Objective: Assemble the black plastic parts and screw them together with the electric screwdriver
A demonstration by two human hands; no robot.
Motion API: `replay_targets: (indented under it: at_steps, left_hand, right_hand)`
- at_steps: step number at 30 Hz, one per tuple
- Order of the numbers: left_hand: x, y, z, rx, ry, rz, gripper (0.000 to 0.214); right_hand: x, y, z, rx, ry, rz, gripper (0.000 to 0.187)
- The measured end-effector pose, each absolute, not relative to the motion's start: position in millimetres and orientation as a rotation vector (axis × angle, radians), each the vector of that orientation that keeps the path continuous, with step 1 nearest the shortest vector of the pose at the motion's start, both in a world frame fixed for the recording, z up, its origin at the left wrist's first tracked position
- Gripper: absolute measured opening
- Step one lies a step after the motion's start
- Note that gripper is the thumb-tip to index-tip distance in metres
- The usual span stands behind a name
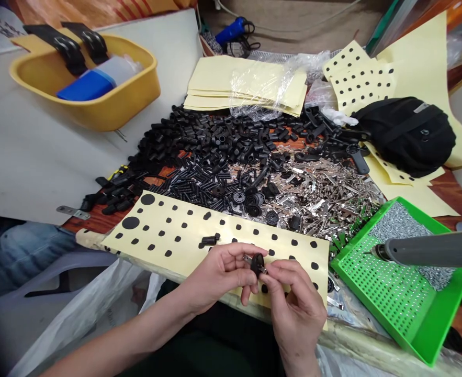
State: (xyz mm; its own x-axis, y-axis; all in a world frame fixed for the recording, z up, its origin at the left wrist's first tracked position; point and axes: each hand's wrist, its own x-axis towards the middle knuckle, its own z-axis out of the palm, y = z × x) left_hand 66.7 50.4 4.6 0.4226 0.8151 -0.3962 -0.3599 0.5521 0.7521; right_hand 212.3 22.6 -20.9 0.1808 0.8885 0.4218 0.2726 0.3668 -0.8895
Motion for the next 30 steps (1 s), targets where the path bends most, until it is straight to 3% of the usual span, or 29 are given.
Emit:
replay_targets:
  at_steps: [16,30]
  left_hand:
    - [71.9,46.4,9.3,0.701,0.913,0.846,0.037]
    - [67.6,50.5,14.5,0.740,0.862,0.936,0.033]
  right_hand:
    - [213.1,19.4,-8.2,-1.312,-1.365,0.744,0.008]
    - [204.5,25.4,7.2,-1.265,-1.391,0.769,0.012]
